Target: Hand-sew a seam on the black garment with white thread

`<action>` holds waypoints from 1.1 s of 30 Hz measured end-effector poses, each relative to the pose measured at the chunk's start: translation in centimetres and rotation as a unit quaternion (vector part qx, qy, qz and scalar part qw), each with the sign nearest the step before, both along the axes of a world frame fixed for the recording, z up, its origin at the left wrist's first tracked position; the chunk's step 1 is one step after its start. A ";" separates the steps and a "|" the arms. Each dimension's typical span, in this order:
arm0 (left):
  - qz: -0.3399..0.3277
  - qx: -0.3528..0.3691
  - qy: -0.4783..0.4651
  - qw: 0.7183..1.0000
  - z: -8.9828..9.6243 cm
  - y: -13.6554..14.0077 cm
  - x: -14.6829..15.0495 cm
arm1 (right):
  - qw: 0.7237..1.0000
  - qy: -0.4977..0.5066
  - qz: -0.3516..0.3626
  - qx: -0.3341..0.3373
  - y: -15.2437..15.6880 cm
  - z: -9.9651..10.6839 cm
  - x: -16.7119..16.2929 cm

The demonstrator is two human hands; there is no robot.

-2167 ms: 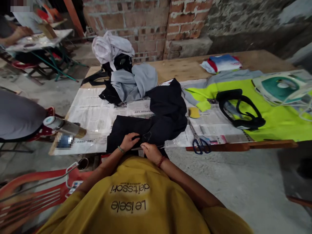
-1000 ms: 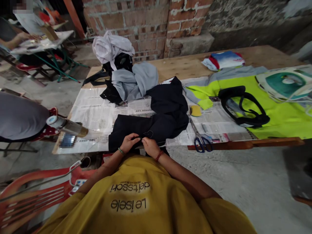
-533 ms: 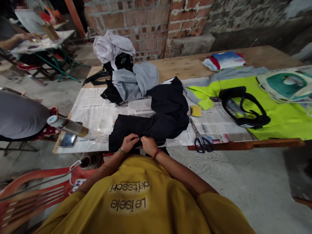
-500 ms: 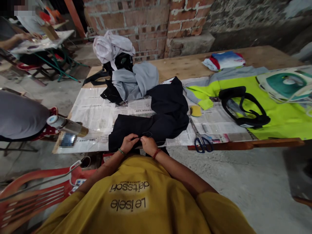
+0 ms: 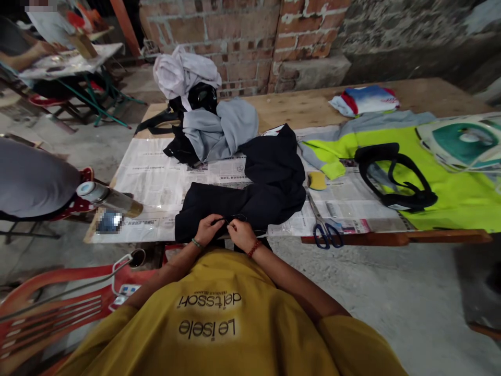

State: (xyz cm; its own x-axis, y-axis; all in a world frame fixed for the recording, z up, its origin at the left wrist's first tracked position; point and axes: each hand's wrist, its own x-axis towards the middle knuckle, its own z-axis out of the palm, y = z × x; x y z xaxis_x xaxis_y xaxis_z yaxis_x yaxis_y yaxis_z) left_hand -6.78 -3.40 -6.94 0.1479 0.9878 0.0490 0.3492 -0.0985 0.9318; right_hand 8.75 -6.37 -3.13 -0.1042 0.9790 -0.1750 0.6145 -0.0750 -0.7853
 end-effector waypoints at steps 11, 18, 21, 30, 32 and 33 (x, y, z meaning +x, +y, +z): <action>-0.008 0.010 -0.016 1.000 -0.3 0.1 -0.1 | 1.000 0.009 -0.010 0.006 -0.1 0.4 -0.2; -0.064 0.071 -0.006 0.995 -0.3 0.0 -0.3 | 0.996 -0.059 0.068 0.002 0.8 2.3 0.2; -0.061 0.092 -0.009 0.994 -0.3 0.0 -0.2 | 0.982 -0.131 0.120 0.066 0.9 4.7 2.2; -0.055 0.127 -0.030 0.990 -0.4 -0.1 0.0 | 0.981 -0.142 0.115 0.064 6.3 5.6 2.6; -0.058 0.121 -0.027 0.991 -0.3 -0.2 0.0 | 0.985 -0.091 0.149 -0.017 6.7 4.5 1.6; -0.059 0.116 -0.024 0.991 -0.3 -0.2 -0.1 | 0.987 -0.062 0.143 -0.039 6.7 4.0 1.2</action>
